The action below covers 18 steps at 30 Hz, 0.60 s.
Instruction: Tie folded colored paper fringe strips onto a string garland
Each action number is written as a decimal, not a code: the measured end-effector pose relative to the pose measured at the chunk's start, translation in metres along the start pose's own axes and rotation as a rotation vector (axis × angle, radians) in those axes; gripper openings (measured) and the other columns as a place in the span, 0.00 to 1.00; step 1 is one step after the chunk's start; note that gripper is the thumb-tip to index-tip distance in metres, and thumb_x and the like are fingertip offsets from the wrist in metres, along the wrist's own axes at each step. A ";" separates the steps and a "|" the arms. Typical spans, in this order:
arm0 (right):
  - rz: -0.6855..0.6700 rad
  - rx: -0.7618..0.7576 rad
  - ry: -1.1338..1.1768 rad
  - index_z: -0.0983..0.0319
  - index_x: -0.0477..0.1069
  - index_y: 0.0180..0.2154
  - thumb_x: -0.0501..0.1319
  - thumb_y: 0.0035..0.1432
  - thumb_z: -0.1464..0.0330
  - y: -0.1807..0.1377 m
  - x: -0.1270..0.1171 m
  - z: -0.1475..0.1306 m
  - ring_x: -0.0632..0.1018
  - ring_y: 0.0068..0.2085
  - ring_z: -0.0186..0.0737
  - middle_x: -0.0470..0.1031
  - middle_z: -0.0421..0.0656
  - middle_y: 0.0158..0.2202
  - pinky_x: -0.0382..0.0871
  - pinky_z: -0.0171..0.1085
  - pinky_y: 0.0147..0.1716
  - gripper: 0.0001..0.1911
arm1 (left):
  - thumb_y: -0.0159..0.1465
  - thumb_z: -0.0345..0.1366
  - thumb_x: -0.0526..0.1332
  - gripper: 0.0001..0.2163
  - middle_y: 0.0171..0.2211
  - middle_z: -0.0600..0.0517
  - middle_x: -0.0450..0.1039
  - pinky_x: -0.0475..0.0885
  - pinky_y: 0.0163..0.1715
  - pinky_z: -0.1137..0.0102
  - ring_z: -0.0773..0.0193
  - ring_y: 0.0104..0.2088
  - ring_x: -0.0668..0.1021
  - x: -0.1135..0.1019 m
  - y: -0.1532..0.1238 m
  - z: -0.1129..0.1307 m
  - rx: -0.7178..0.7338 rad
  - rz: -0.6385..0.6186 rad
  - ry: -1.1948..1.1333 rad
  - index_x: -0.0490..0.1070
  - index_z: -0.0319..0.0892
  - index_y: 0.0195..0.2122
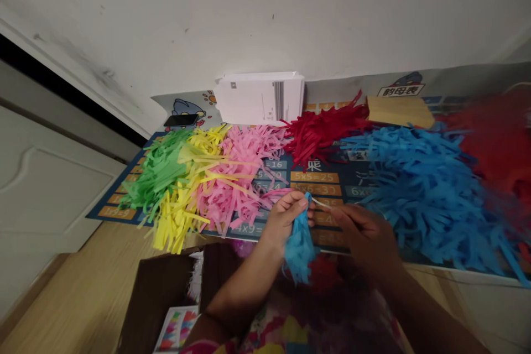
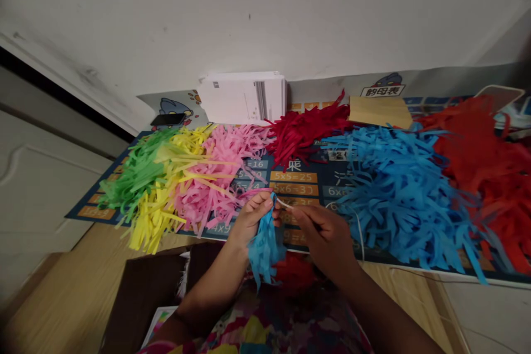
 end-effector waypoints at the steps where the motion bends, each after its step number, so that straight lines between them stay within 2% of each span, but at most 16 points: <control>1: -0.008 -0.013 -0.005 0.54 0.83 0.35 0.61 0.63 0.60 0.000 0.000 0.000 0.80 0.28 0.40 0.82 0.40 0.29 0.73 0.35 0.27 0.12 | 0.41 0.43 0.80 0.23 0.24 0.56 0.75 0.72 0.21 0.78 0.73 0.21 0.74 0.001 0.000 -0.001 0.001 0.000 0.003 0.70 0.38 0.28; 5: -0.038 -0.045 -0.016 0.52 0.83 0.36 0.60 0.65 0.62 0.000 0.003 -0.004 0.81 0.29 0.39 0.82 0.38 0.30 0.74 0.34 0.29 0.12 | 0.43 0.43 0.80 0.22 0.23 0.57 0.74 0.73 0.22 0.78 0.73 0.21 0.75 0.002 0.000 -0.004 -0.001 0.000 0.021 0.70 0.38 0.28; 12: -0.038 -0.083 -0.077 0.54 0.83 0.38 0.59 0.65 0.63 -0.002 0.002 -0.009 0.77 0.26 0.36 0.79 0.38 0.26 0.70 0.33 0.26 0.13 | 0.42 0.43 0.80 0.23 0.23 0.56 0.75 0.73 0.22 0.78 0.72 0.21 0.75 -0.001 0.001 -0.008 -0.018 0.018 0.017 0.70 0.38 0.29; 18: -0.100 -0.070 -0.132 0.56 0.82 0.37 0.56 0.68 0.62 -0.002 0.007 -0.004 0.79 0.30 0.38 0.81 0.40 0.30 0.70 0.34 0.30 0.15 | 0.42 0.45 0.79 0.22 0.24 0.56 0.74 0.72 0.22 0.76 0.71 0.21 0.74 -0.002 -0.003 -0.005 0.029 0.032 0.078 0.71 0.40 0.29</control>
Point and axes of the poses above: each hand's wrist, its own y-axis towards the middle knuckle, its own x-axis out of the palm, z = x × y, the point moved 7 cm from there along y, towards the middle knuckle
